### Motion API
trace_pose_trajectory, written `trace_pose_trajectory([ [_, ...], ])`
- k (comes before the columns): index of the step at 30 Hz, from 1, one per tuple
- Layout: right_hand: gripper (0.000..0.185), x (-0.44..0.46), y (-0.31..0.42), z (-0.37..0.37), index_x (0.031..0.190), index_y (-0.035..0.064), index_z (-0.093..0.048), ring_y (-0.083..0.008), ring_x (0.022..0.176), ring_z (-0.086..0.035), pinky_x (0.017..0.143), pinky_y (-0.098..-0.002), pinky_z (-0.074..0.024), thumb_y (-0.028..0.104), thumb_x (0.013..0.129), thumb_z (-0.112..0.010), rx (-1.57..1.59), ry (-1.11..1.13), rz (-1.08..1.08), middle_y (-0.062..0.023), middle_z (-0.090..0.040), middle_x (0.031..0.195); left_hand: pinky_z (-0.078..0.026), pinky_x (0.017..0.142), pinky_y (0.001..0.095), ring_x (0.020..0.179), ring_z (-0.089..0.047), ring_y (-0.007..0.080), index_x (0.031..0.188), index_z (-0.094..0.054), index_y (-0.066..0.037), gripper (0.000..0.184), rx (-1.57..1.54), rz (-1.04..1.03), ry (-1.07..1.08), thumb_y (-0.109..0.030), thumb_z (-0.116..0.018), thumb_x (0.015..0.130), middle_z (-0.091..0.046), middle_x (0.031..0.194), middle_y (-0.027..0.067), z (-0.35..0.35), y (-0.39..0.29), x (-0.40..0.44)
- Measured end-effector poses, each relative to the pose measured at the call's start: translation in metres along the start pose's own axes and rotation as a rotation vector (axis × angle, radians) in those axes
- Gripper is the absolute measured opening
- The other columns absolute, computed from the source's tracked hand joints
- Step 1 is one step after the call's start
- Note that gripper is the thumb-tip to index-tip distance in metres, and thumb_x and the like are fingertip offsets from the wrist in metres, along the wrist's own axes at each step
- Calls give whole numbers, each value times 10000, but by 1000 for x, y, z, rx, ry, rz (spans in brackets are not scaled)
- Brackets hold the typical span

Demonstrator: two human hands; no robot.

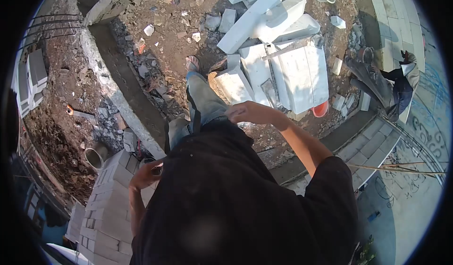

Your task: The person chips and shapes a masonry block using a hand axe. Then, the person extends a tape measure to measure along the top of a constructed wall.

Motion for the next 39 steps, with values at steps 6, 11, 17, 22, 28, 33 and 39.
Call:
trace_pose_trajectory([
  [6,377,23,-152,56,1187,38,-663,-227,944,-687,823,-377,-530,292,910,-685,-405,-529,-175,-95,-718,1057,-423,1059,428,1244,-552,391,1425,-479,-31,652,409,-152,-743,-261,-727,867,-546,1375,237,101,-34,107],
  [11,348,-27,-285,-66,1142,37,-676,-248,914,-687,787,-378,-527,283,899,-714,491,-692,-398,-121,-728,1017,-395,1086,435,1311,-489,382,1416,-484,-24,672,220,-296,-551,-321,-726,865,-499,1428,227,15,-65,168],
  [17,362,-89,-436,-225,1175,40,-683,-272,998,-687,821,-388,-550,278,903,-703,33,-670,-367,-153,-718,1084,-435,1012,450,1211,-502,390,1332,-570,-62,622,523,-453,-747,-378,-730,822,-550,1294,170,-139,-71,188],
  [22,383,-122,-494,-196,1124,70,-719,-340,1023,-680,901,-415,-518,335,847,-706,-38,-769,-478,-193,-716,1059,-401,1019,495,1247,-457,362,1303,-603,-127,567,561,-474,-865,-392,-720,815,-514,1324,137,-230,-74,211],
  [28,426,-87,-523,-61,1062,38,-717,-390,982,-675,870,-445,-521,392,829,-669,-308,-839,-408,-239,-712,953,-245,1140,598,1433,-286,419,1382,-563,-206,691,586,-237,-447,-572,-683,809,-371,1537,170,-350,-12,367],
  [33,508,4,-627,63,1157,-21,-649,-356,1001,-676,903,-429,-507,362,824,-680,-129,-945,-368,-231,-708,1030,-135,1153,664,1482,-180,429,1468,-449,-220,847,353,-15,-308,-673,-648,781,-265,1598,164,-470,68,497],
  [39,695,105,-769,132,1359,-98,-388,-470,1187,-555,1015,-526,-449,249,814,-644,-441,-942,-532,-330,-524,1313,-173,1141,658,1457,-247,400,1483,-383,-157,849,106,-3,-463,-560,-693,803,-332,1536,168,-524,109,550],
])
Point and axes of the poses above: each hand's wrist, its own x-axis towards the middle knuckle, its own z-axis out of the back of the hand, y = z × x, the point moved 6 cm from there along x, towards the middle knuckle
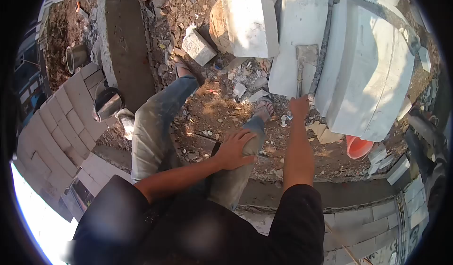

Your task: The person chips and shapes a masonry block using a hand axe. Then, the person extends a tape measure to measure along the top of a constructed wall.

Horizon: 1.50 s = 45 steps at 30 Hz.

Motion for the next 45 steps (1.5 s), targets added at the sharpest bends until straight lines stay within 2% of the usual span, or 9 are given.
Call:
trace_pose_trajectory([
  [7,525,15,-3,-35,999,-132,-619,-484,982,-639,891,-520,-480,375,863,-628,-86,17,272,-327,-667,1004,-179,1145,663,1457,-242,392,1482,-371,-151,815,-28,28,-197,-520,-682,826,-314,1533,181,10,-19,10],
  [12,218,-21,20,71,760,60,-569,-133,387,-407,347,-292,-336,239,831,-671,492,278,131,-6,-447,530,-219,1148,631,1439,-286,384,1527,-333,-172,847,-127,226,-292,-512,-676,831,-312,1548,157,2,-24,-20],
  [15,297,-83,28,152,747,130,-527,-39,376,-314,325,-206,-233,349,920,-628,503,633,-191,79,-353,528,-396,1029,598,1378,-406,366,1532,-327,-208,869,-343,320,-272,-503,-696,804,-355,1542,167,-25,-8,-64],
  [19,301,-73,-28,175,826,53,-585,-90,406,-412,357,-265,-309,331,918,-655,69,713,6,27,-443,530,-469,953,509,1138,-612,387,1341,-550,-114,685,-258,120,-420,-495,-703,793,-645,1211,211,-26,26,-178],
  [25,298,-342,39,191,772,59,-562,-112,397,-431,349,-282,-320,295,894,-697,-282,574,386,3,-461,532,-474,984,486,1148,-596,419,1417,-476,-46,752,-607,441,-805,-508,-637,846,-610,1246,267,-34,143,-394],
  [31,293,-560,143,119,762,59,-536,-126,388,-436,342,-294,-326,242,882,-731,-452,597,615,-17,-471,547,-466,999,452,1189,-580,413,1351,-542,-32,737,-1191,867,-1234,-571,-630,856,-612,1273,254,-248,226,-520],
  [38,197,-923,228,-91,887,138,-485,-28,421,-315,343,-201,-262,262,1010,-576,-84,1440,579,69,-341,588,-498,942,408,1117,-641,384,1151,-645,91,680,-1691,1147,-1093,-525,-620,865,-675,1092,293,-492,292,-533],
  [43,235,-1140,231,-124,930,95,-519,-55,447,-345,379,-235,-341,287,970,-649,108,1945,734,57,-357,610,-537,717,414,810,-705,295,1028,-732,-3,470,-1982,890,-1383,-439,-651,874,-714,849,177,-521,371,-541],
  [45,269,-1196,245,-131,873,97,-511,-92,486,-424,435,-270,-381,298,958,-667,64,1781,1060,25,-424,634,-527,673,387,740,-687,234,994,-741,-16,436,-2081,776,-1427,-428,-647,888,-696,792,146,-500,400,-554],
])
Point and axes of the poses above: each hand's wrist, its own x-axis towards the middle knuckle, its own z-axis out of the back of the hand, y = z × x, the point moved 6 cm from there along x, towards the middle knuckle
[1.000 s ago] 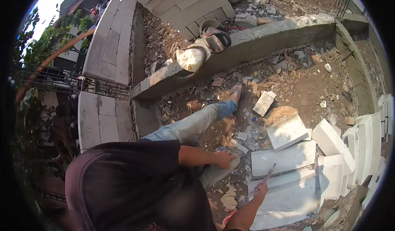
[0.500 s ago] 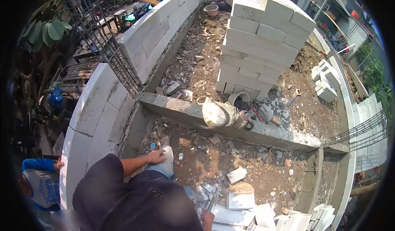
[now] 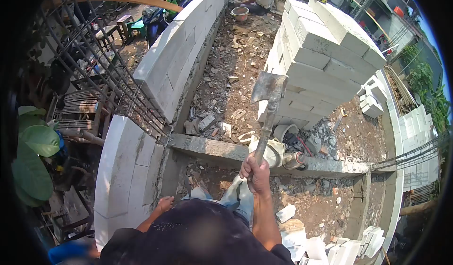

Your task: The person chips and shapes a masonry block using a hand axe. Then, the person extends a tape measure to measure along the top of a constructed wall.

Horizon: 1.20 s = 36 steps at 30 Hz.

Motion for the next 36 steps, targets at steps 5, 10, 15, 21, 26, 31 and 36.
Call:
trace_pose_trajectory([
  [5,344,94,18,-33,801,131,-448,-61,394,-335,354,-239,-262,343,955,-671,-289,-173,-42,55,-364,556,-523,653,358,679,-648,186,1025,-731,-11,434,85,-47,110,-417,-632,910,-696,799,133,-16,-109,17],
  [10,366,233,19,-45,768,138,-452,-35,372,-329,335,-232,-254,359,947,-682,-398,-271,-27,71,-362,532,-536,753,367,803,-690,230,1188,-685,-18,508,49,-321,60,-439,-647,908,-720,995,145,-9,-236,23],
  [15,376,432,32,-50,709,165,-443,-33,373,-333,334,-237,-269,337,957,-668,-414,-163,18,79,-376,525,-494,934,343,1118,-645,258,1256,-640,6,551,38,-297,239,-425,-654,913,-669,1229,178,-19,-275,118],
  [21,333,700,61,-31,803,136,-475,-46,380,-366,337,-246,-292,350,927,-699,-364,-117,1,57,-415,540,-500,946,359,1131,-643,253,1315,-585,27,620,-88,-143,187,-420,-676,895,-660,1234,202,-9,-459,177],
  [26,338,841,111,-11,807,144,-461,-47,376,-358,337,-246,-287,349,918,-706,-452,-225,-106,55,-420,557,-501,946,369,1123,-649,286,1268,-610,45,641,88,-65,-159,-423,-716,842,-672,1199,221,41,-565,206],
  [31,326,921,140,-3,804,155,-453,-43,384,-338,344,-244,-266,331,923,-700,-408,-234,-214,63,-392,556,-503,933,361,1061,-671,277,1213,-651,30,563,-50,-43,-339,-418,-690,873,-702,1123,198,69,-654,214],
  [36,292,999,167,-9,810,158,-464,-39,397,-330,352,-243,-266,301,928,-689,-474,-226,-245,76,-360,545,-517,843,344,921,-683,228,1130,-700,7,461,-197,58,-253,-398,-661,914,-733,971,149,70,-756,215],
])
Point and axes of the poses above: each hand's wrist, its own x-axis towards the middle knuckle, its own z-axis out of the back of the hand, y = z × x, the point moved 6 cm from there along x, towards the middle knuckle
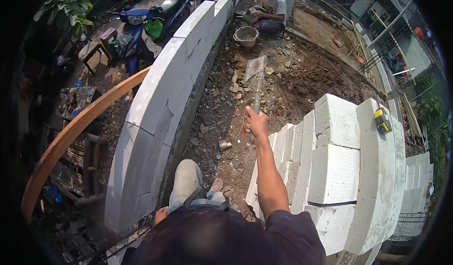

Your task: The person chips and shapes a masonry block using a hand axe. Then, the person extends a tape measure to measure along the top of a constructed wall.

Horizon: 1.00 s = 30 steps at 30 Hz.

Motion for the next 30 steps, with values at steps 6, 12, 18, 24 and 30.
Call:
trace_pose_trajectory([
  [6,270,106,37,-15,812,152,-478,-30,410,-331,358,-239,-264,285,927,-683,-62,-18,1,84,-376,557,-510,738,303,786,-645,166,1069,-723,-2,406,43,-23,168,-372,-636,927,-705,870,71,-42,-19,93],
  [12,258,204,76,-34,845,119,-537,-51,411,-355,360,-250,-285,299,894,-716,-110,-87,-75,56,-409,577,-497,701,285,741,-617,140,1051,-730,-8,392,182,-170,254,-366,-632,926,-684,833,42,-74,-147,266],
  [18,241,275,110,-38,847,113,-545,-46,421,-362,363,-241,-290,284,907,-703,-59,-116,-115,61,-407,585,-492,725,306,844,-604,137,1225,-662,-38,406,-51,-73,402,-338,-636,953,-671,993,33,-111,-400,330],
  [24,275,401,135,-14,816,132,-492,-34,414,-344,361,-230,-274,281,918,-700,-69,-105,-148,76,-391,569,-518,723,300,814,-625,142,1190,-669,19,438,6,-152,365,-342,-648,944,-688,965,61,-183,-542,408],
  [30,276,464,157,16,791,134,-487,-34,420,-367,365,-226,-284,261,927,-690,179,-88,-87,72,-396,553,-510,901,334,1024,-666,225,1200,-644,62,526,25,-142,292,-387,-657,927,-703,1095,175,-283,-677,471],
])
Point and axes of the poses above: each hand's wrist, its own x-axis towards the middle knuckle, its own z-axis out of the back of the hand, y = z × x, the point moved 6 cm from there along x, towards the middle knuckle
